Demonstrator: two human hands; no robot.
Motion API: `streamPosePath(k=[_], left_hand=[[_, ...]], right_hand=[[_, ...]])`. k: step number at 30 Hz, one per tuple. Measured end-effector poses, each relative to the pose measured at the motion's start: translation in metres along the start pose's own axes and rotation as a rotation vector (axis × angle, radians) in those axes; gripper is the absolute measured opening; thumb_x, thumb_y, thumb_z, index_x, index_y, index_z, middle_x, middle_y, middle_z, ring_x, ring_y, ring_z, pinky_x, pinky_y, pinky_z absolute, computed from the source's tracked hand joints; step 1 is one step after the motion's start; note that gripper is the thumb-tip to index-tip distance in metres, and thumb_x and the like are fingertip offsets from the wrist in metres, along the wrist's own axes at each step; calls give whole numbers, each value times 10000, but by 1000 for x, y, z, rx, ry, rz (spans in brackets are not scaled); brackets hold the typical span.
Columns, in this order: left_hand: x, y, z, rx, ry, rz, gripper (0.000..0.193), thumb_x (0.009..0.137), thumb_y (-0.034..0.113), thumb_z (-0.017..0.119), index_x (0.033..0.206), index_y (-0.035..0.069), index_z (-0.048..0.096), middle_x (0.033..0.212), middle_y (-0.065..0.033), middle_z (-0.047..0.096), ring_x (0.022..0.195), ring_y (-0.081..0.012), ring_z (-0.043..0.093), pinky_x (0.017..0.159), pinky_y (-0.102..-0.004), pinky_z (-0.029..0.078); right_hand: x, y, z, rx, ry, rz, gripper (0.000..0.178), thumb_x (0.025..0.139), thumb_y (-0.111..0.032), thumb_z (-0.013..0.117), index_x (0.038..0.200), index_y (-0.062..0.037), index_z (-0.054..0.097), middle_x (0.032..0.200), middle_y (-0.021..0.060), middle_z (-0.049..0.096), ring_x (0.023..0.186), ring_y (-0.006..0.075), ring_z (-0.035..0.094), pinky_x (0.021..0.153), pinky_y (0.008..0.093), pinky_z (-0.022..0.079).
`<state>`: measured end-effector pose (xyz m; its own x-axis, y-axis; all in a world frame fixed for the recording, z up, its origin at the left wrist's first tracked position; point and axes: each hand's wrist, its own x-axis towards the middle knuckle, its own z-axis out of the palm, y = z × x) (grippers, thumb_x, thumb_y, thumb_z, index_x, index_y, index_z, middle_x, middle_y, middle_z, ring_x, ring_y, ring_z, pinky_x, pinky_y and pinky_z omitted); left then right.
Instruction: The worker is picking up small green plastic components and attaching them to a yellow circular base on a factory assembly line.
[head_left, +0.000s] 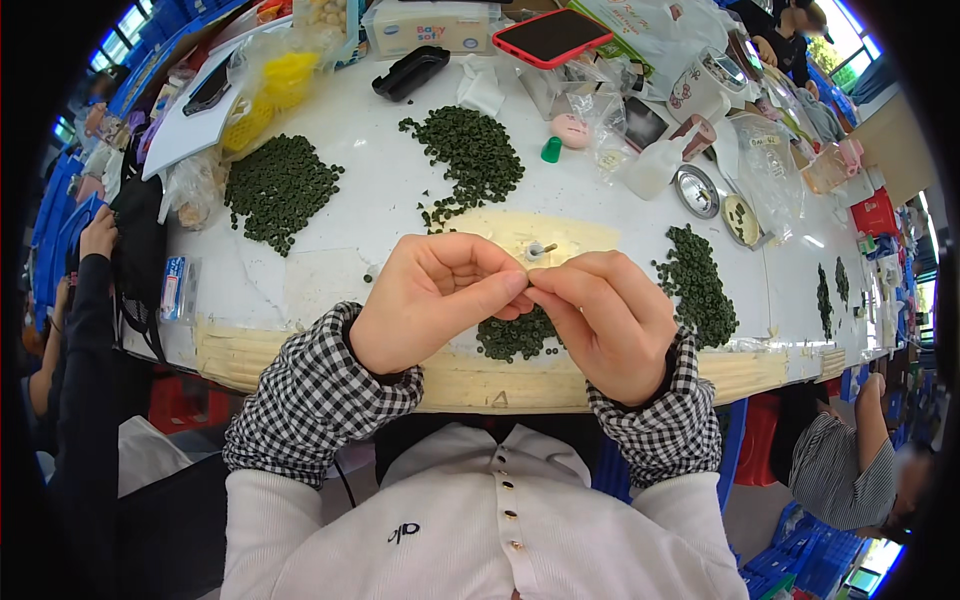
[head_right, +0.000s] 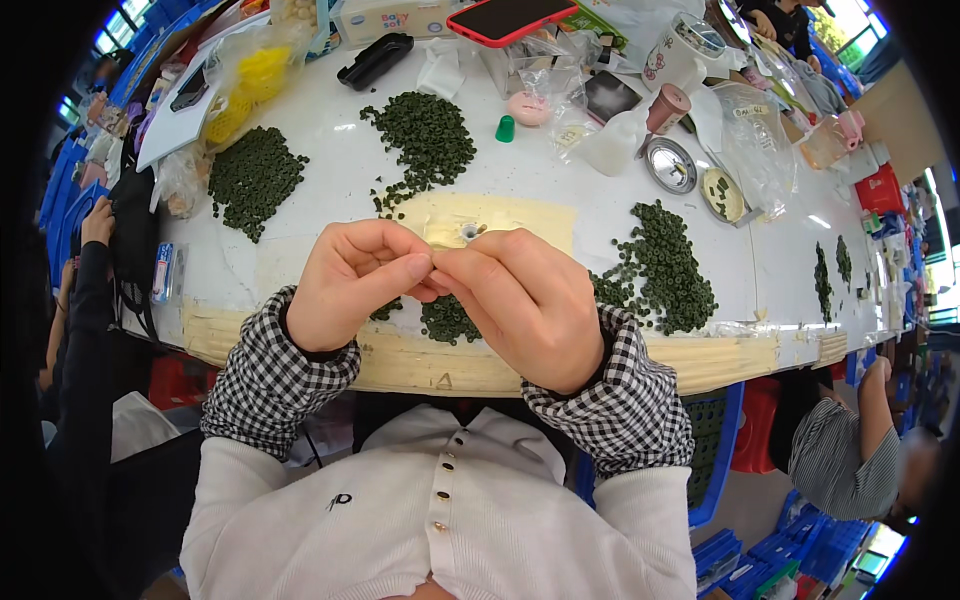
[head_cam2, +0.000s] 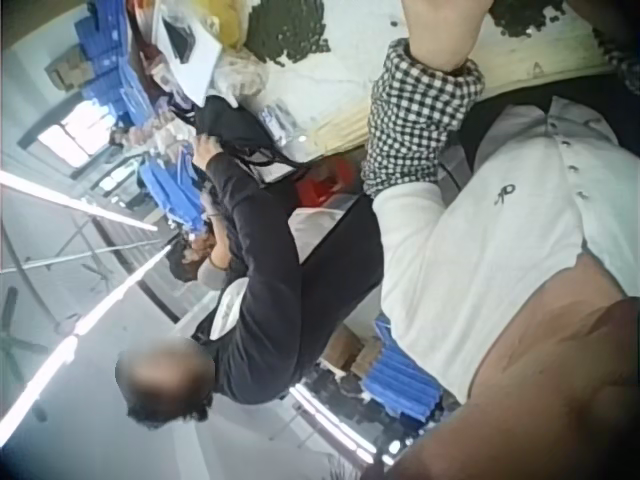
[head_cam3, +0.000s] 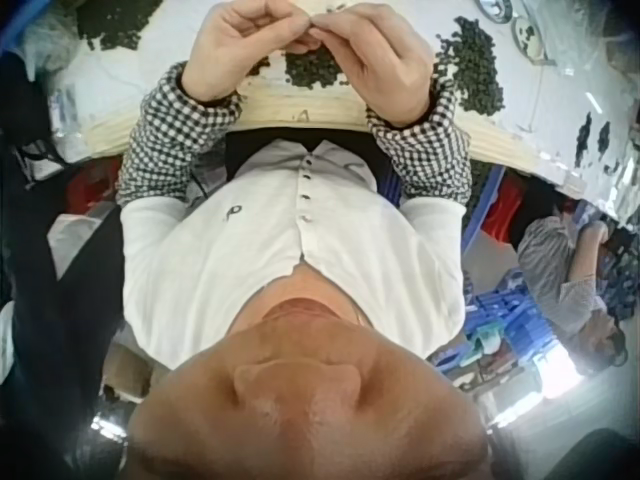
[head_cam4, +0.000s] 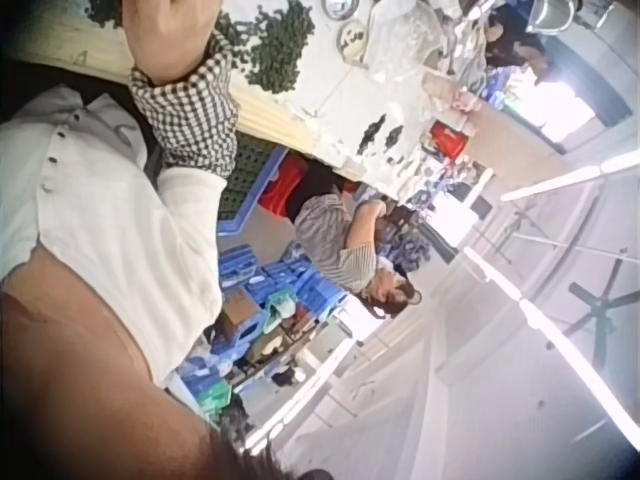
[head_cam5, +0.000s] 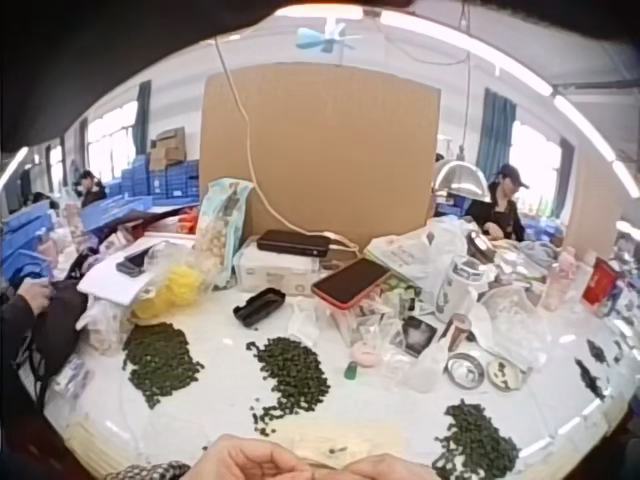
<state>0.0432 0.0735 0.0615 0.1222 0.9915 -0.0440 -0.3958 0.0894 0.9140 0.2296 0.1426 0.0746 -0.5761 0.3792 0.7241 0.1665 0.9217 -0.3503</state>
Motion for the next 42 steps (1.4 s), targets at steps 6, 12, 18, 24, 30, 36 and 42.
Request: streamPosePath(k=[6, 12, 18, 24, 30, 36, 42], left_hand=[[-1, -2, 1, 12, 34, 46, 137, 916, 34, 621, 1001, -70, 644, 937, -115, 689, 863, -142, 678, 780, -243, 563], [-6, -8, 7, 155, 99, 203, 127, 870, 0, 659, 974, -73, 670, 925, -87, 687, 840, -106, 658, 727, -211, 540], [-5, -13, 7, 344, 136, 391, 113, 818, -29, 683, 928, -55, 686, 865, -81, 694, 769, -98, 662, 675, -213, 533], [-4, -17, 6, 502, 173, 497, 119, 794, -28, 693, 913, -34, 693, 812, -79, 695, 742, -105, 671, 669, -220, 535], [-3, -12, 12, 453, 186, 516, 116, 793, -29, 693, 909, -32, 688, 790, -87, 694, 727, -110, 675, 667, -222, 537], [-2, -12, 6, 595, 153, 613, 135, 773, -37, 698, 908, -26, 689, 780, -91, 694, 711, -125, 679, 652, -227, 531], [-1, -7, 7, 688, 145, 666, 141, 752, -34, 702, 892, -17, 694, 766, -93, 695, 694, -136, 681, 635, -237, 526]], right_hand=[[5, -5, -6, 147, -47, 128, 182, 754, 42, 732, 925, 7, 680, 838, 109, 624, 691, 209, 642, 585, 287, 521], [3, -5, -8, 447, -80, 352, 170, 802, 84, 670, 963, 32, 682, 884, 109, 646, 758, 151, 666, 658, 244, 551], [4, -9, -8, 411, -81, 337, 158, 801, 85, 670, 952, 39, 675, 885, 109, 643, 760, 148, 671, 665, 239, 552], [2, -10, -7, 371, -84, 297, 156, 791, 85, 680, 939, 36, 673, 867, 102, 639, 743, 146, 667, 654, 240, 545], [3, -7, -7, 326, -40, 242, 173, 785, 84, 687, 948, 28, 675, 855, 99, 640, 728, 146, 661, 643, 240, 537], [2, -7, -8, 321, -66, 240, 193, 772, 84, 695, 952, 19, 676, 853, 99, 640, 720, 154, 653, 640, 249, 529], [2, -8, -6, 239, -20, 150, 221, 753, 85, 705, 957, 5, 678, 846, 103, 639, 710, 192, 651, 626, 269, 523]])
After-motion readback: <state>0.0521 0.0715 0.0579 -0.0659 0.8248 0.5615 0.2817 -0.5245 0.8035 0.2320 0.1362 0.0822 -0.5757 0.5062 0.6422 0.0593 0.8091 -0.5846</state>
